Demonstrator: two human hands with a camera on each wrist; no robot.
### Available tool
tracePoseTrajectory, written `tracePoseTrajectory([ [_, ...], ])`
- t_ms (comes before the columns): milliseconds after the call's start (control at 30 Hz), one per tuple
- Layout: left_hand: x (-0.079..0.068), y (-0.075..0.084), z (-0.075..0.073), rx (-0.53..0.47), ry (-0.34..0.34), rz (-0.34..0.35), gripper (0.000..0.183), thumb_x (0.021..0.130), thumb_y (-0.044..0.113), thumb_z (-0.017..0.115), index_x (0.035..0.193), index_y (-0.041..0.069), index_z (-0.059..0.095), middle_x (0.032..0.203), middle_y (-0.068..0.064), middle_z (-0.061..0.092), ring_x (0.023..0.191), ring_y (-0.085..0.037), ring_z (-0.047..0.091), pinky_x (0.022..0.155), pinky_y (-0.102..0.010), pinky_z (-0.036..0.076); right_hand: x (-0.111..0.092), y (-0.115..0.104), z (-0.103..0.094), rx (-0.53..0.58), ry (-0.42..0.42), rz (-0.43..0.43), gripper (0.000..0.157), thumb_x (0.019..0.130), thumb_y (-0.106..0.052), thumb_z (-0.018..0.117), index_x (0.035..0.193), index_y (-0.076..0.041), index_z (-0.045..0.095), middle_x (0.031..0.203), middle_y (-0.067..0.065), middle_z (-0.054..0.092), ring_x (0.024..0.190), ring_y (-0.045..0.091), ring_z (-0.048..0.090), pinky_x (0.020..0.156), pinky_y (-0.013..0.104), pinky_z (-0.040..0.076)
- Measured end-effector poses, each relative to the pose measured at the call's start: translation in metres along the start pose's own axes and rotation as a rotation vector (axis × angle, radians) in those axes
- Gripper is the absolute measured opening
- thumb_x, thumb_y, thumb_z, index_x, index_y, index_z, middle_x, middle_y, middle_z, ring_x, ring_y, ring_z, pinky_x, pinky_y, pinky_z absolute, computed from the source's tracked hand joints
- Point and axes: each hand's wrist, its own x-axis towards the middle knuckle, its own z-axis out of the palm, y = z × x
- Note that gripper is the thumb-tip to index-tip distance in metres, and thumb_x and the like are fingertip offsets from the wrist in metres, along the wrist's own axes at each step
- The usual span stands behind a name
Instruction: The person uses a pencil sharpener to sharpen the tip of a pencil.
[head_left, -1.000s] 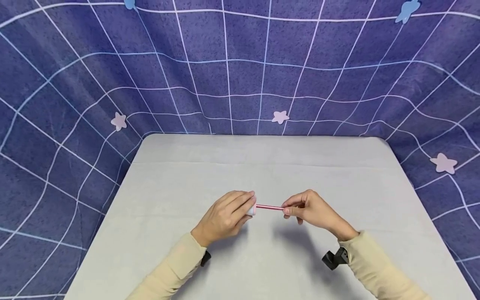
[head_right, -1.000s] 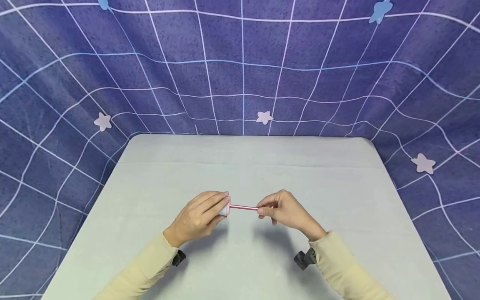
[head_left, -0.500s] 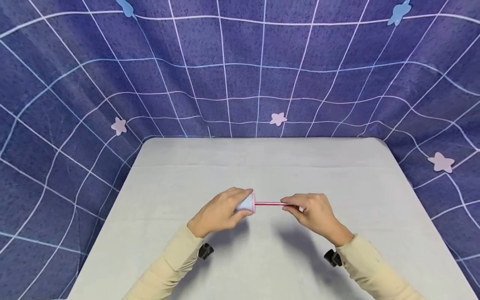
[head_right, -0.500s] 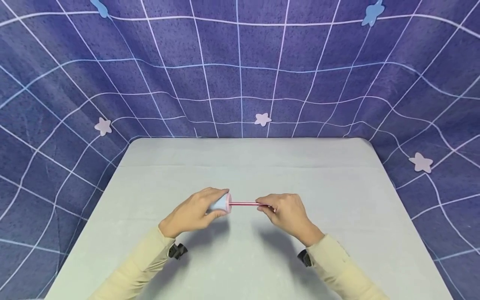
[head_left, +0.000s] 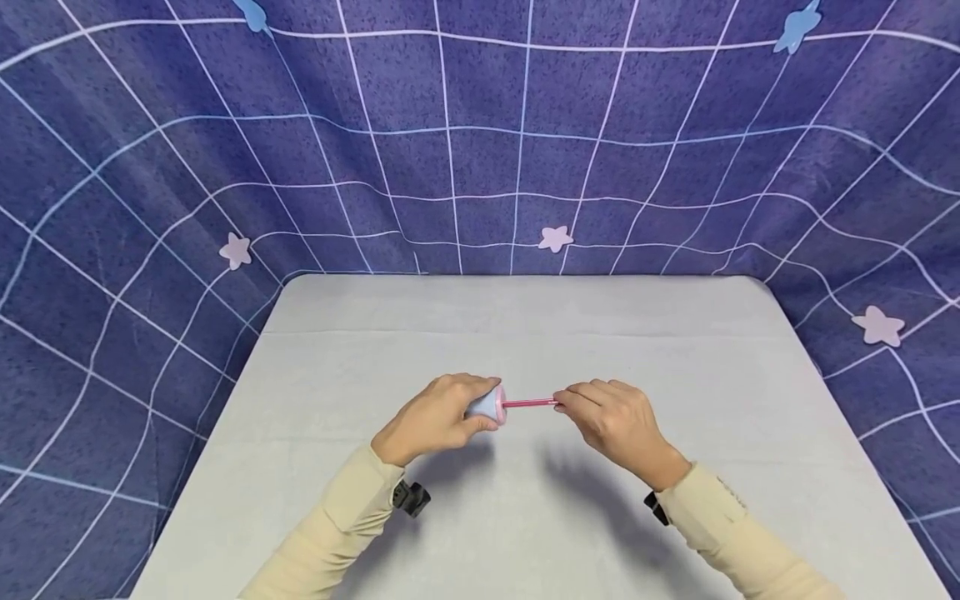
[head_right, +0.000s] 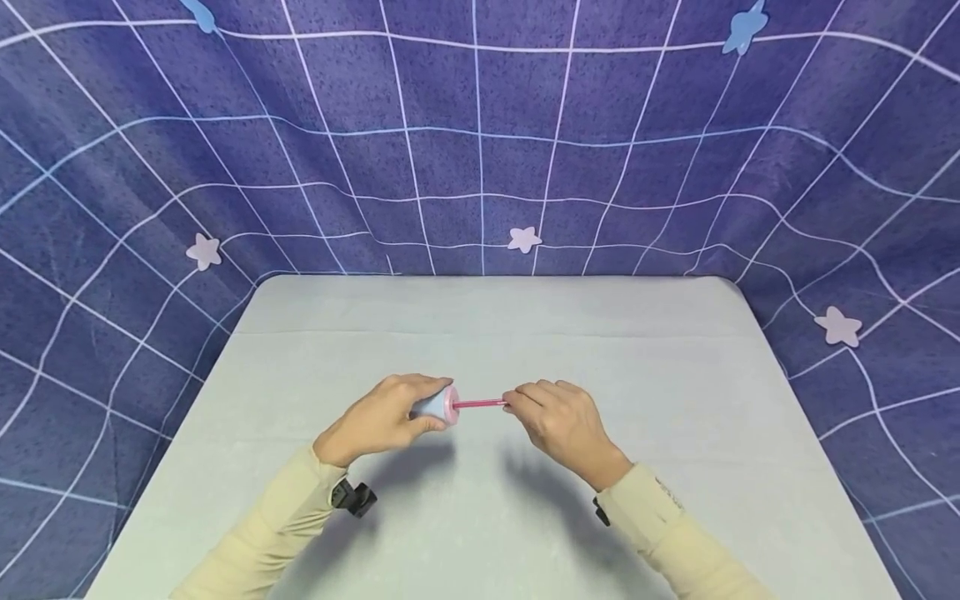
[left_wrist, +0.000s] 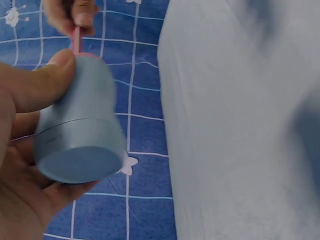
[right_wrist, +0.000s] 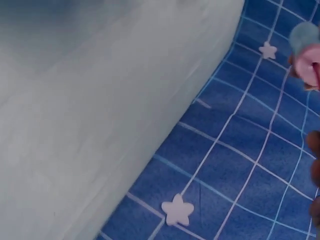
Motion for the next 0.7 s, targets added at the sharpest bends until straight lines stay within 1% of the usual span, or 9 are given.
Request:
tracePoseTrajectory([
  [100,-0.002,-0.001,0.005,0.109,0.100,0.073,0.051,0.078,0.022,0.078,0.117,-0.007,0.063,0.111,-0.014,0.069,0.099,-0.023,0.067,0.088,-0.034,0.054,0.002,-0.003,-0.001,0.067,-0.048,0.111,0.021,0.094,-0.024,0.060,0.085,-0.011,0.073,0.074,-0.006,0.070,0.055,0.008,0.059,0.045,0.022,0.045],
  [200,-0.005,-0.001,0.013,0.220,0.207,0.138,0.051,0.072,0.022,0.082,0.112,-0.005,0.065,0.106,-0.013,0.071,0.094,-0.022,0.067,0.085,-0.033,0.054,0.003,-0.005,-0.001,0.093,-0.061,0.173,0.005,0.082,-0.018,0.072,0.083,-0.013,0.073,0.072,-0.008,0.070,0.052,0.006,0.056,0.043,0.019,0.042],
  [267,-0.007,-0.001,0.018,0.270,0.256,0.165,0.052,0.070,0.022,0.083,0.111,-0.005,0.066,0.105,-0.012,0.071,0.093,-0.022,0.067,0.084,-0.033,0.054,0.002,-0.007,-0.001,0.087,-0.070,0.188,0.009,0.073,-0.012,0.077,0.082,-0.013,0.073,0.071,-0.007,0.070,0.051,0.005,0.055,0.042,0.017,0.041],
  [367,-0.010,0.000,0.024,0.347,0.292,0.214,0.054,0.070,0.024,0.084,0.111,-0.006,0.066,0.105,-0.013,0.071,0.093,-0.022,0.067,0.084,-0.032,0.054,0.000,-0.010,-0.002,0.092,-0.095,0.215,0.015,0.067,-0.009,0.080,0.080,-0.013,0.073,0.070,-0.006,0.071,0.051,0.005,0.058,0.042,0.017,0.041],
  [433,-0.011,0.001,0.027,0.415,0.295,0.262,0.055,0.071,0.027,0.083,0.111,-0.006,0.066,0.105,-0.013,0.071,0.092,-0.022,0.067,0.083,-0.031,0.054,-0.001,-0.011,-0.004,0.132,-0.141,0.267,0.014,0.067,-0.008,0.081,0.078,-0.013,0.074,0.070,-0.005,0.071,0.049,0.003,0.056,0.040,0.015,0.039],
  [467,-0.012,0.002,0.028,0.446,0.303,0.289,0.055,0.070,0.028,0.083,0.110,-0.007,0.066,0.104,-0.013,0.071,0.092,-0.021,0.067,0.082,-0.031,0.054,-0.001,-0.011,-0.005,0.174,-0.176,0.311,0.013,0.068,-0.008,0.081,0.078,-0.013,0.075,0.069,-0.005,0.071,0.046,0.001,0.052,0.039,0.014,0.036],
  [533,-0.013,0.002,0.030,0.519,0.332,0.346,0.054,0.071,0.028,0.082,0.109,-0.007,0.067,0.103,-0.014,0.071,0.091,-0.021,0.067,0.081,-0.030,0.054,0.000,-0.011,-0.008,0.304,-0.269,0.437,0.009,0.071,-0.009,0.080,0.079,-0.012,0.076,0.069,-0.004,0.071,0.045,-0.003,0.046,0.038,0.013,0.032],
  [600,-0.012,0.003,0.032,0.599,0.386,0.406,0.046,0.077,0.026,0.077,0.108,-0.006,0.067,0.104,-0.014,0.071,0.091,-0.021,0.066,0.082,-0.029,0.054,0.000,-0.008,-0.009,0.499,-0.380,0.618,0.005,0.076,-0.007,0.077,0.081,-0.008,0.076,0.068,0.001,0.071,0.046,-0.005,0.043,0.040,0.013,0.032],
  [700,-0.010,0.003,0.036,0.691,0.492,0.475,0.028,0.091,0.018,0.063,0.107,-0.004,0.067,0.104,-0.014,0.071,0.092,-0.022,0.067,0.085,-0.030,0.053,0.002,0.000,-0.010,0.790,-0.519,0.880,0.008,0.081,-0.003,0.071,0.085,0.004,0.074,0.070,0.013,0.071,0.049,-0.004,0.048,0.043,0.015,0.036],
])
